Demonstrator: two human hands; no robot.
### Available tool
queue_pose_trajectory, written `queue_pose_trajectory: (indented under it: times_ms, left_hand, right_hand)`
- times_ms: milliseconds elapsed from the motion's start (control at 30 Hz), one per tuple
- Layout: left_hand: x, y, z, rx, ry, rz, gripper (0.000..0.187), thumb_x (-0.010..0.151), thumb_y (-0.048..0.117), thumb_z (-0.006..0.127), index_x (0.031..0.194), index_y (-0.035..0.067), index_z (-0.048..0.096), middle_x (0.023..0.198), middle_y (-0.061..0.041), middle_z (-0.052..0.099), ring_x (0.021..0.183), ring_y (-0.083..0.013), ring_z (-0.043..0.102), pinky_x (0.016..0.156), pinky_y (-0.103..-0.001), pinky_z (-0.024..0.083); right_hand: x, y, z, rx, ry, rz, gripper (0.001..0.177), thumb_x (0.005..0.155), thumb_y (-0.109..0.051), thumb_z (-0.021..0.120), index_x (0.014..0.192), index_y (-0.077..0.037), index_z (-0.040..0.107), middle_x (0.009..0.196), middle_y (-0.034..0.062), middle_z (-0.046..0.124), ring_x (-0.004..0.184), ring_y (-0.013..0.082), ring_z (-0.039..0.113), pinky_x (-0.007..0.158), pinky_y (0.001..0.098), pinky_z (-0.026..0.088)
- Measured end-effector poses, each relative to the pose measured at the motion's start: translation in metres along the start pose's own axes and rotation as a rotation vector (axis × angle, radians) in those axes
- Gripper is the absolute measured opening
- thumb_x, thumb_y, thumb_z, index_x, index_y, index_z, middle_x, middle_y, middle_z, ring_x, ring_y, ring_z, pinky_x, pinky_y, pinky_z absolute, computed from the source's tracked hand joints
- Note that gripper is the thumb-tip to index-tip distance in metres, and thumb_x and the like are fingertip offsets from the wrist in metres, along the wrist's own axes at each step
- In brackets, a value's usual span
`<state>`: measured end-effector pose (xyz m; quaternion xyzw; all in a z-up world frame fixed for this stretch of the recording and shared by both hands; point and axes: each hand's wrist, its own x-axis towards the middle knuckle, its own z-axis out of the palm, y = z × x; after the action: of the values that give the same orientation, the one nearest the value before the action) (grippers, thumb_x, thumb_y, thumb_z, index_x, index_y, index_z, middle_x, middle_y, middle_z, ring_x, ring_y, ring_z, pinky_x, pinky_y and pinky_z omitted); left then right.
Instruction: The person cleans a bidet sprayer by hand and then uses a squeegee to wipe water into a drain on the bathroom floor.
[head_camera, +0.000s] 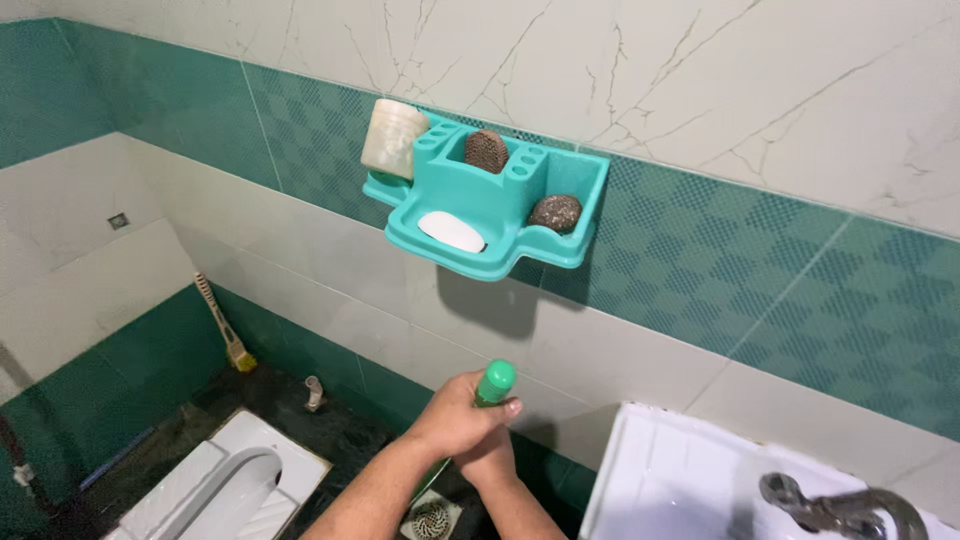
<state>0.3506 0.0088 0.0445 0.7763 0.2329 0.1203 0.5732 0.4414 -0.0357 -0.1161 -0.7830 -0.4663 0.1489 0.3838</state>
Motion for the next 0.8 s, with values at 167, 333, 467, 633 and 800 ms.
queue_pose_trajectory:
  times_ms: [167, 333, 467, 633, 800]
  left_hand:
    - [-0.024, 0.005, -0.002, 0.075, -0.070, -0.016, 0.028, 0.082, 0.032, 0.077, 0.093, 0.007, 0.071, 0.090, -0.008, 0.076, 0.088, -0.0194, 0.071, 0.084, -0.037, 0.055]
    - [-0.067, 0.002, -0.009, 0.081, -0.080, 0.053, 0.029, 0.079, 0.032, 0.078, 0.089, 0.005, 0.071, 0.087, -0.009, 0.075, 0.084, -0.0222, 0.071, 0.080, -0.038, 0.055]
    - [-0.100, -0.005, -0.020, 0.097, -0.128, 0.055, 0.028, 0.079, 0.031, 0.078, 0.088, 0.006, 0.070, 0.086, -0.009, 0.075, 0.083, -0.0215, 0.071, 0.079, -0.038, 0.055]
    - [-0.132, -0.020, -0.043, 0.012, -0.194, 0.171, 0.025, 0.080, 0.024, 0.079, 0.089, 0.004, 0.068, 0.086, -0.010, 0.074, 0.085, -0.0209, 0.068, 0.078, -0.039, 0.055]
    - [-0.159, -0.028, -0.056, 0.044, -0.238, 0.203, 0.023, 0.081, 0.022, 0.079, 0.095, 0.007, 0.069, 0.090, -0.007, 0.074, 0.088, -0.0213, 0.069, 0.082, -0.038, 0.054]
  right_hand:
    - [-0.039, -0.047, -0.019, -0.026, 0.079, 0.116, 0.045, 0.090, -0.027, 0.063, 0.131, -0.012, 0.056, 0.131, 0.0138, 0.063, 0.123, 0.0312, 0.061, 0.100, 0.0435, 0.049]
    - [-0.078, -0.061, 0.002, -0.076, 0.074, 0.258, 0.039, 0.090, -0.031, 0.063, 0.127, -0.017, 0.063, 0.126, 0.0110, 0.069, 0.120, 0.0322, 0.064, 0.098, 0.0442, 0.050]
    - [-0.102, -0.063, 0.035, -0.161, 0.149, 0.188, 0.033, 0.089, -0.028, 0.064, 0.120, -0.015, 0.064, 0.120, 0.0112, 0.070, 0.115, 0.0324, 0.066, 0.095, 0.0446, 0.052]
    - [-0.113, -0.076, 0.064, -0.161, 0.248, 0.186, 0.038, 0.087, -0.023, 0.066, 0.123, -0.013, 0.060, 0.122, 0.0097, 0.067, 0.118, 0.0263, 0.066, 0.099, 0.0398, 0.051]
    - [-0.118, -0.071, 0.097, -0.085, 0.350, 0.063, 0.042, 0.085, -0.021, 0.068, 0.124, -0.010, 0.058, 0.123, 0.0115, 0.064, 0.119, 0.0273, 0.062, 0.099, 0.0406, 0.048]
